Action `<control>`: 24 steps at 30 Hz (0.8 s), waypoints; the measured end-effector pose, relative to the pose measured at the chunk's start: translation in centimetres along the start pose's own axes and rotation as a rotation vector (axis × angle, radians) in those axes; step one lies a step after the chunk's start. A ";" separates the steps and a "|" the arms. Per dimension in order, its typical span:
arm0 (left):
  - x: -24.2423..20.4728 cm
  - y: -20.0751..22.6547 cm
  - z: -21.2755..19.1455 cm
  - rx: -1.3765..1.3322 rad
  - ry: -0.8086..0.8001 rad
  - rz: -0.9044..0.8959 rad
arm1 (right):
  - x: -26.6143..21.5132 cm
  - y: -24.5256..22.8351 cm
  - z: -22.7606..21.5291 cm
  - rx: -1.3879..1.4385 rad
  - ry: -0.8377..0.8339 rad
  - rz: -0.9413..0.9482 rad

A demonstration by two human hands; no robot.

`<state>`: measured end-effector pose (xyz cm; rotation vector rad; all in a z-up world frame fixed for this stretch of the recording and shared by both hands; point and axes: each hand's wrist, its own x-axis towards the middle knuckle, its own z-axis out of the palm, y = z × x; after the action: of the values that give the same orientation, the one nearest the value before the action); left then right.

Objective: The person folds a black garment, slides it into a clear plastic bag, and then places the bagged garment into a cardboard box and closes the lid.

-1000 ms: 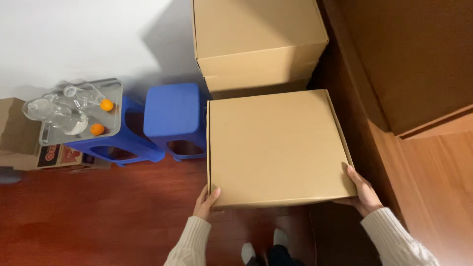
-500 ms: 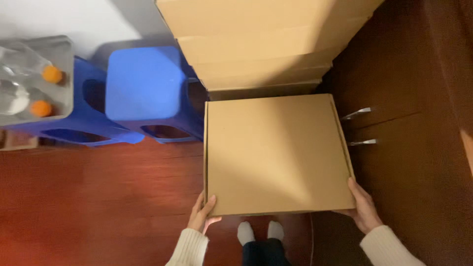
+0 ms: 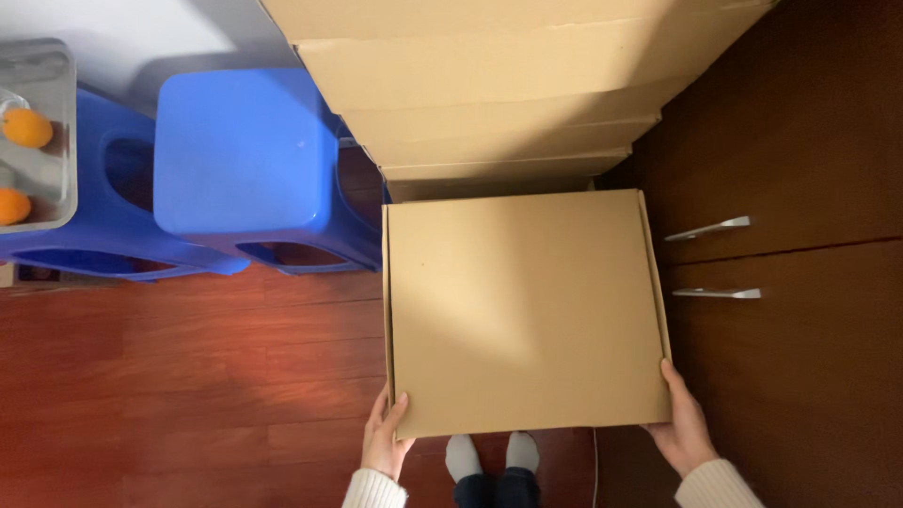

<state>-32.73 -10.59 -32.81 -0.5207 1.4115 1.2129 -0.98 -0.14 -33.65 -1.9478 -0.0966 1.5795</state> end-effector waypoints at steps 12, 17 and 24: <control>3.7 -2.4 -1.4 -0.236 0.103 -0.019 | -1.5 -0.8 4.1 0.215 0.212 0.150; 2.0 -0.2 0.5 -0.172 0.002 0.010 | -3.5 -2.3 5.2 0.285 0.089 0.111; 0.9 0.1 1.0 -0.104 -0.058 0.037 | -2.2 -0.6 3.2 0.238 -0.001 0.082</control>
<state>-32.54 -9.37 -33.39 -0.5287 1.3198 1.3261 -4.32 0.76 -31.75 -1.7852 0.1660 1.5667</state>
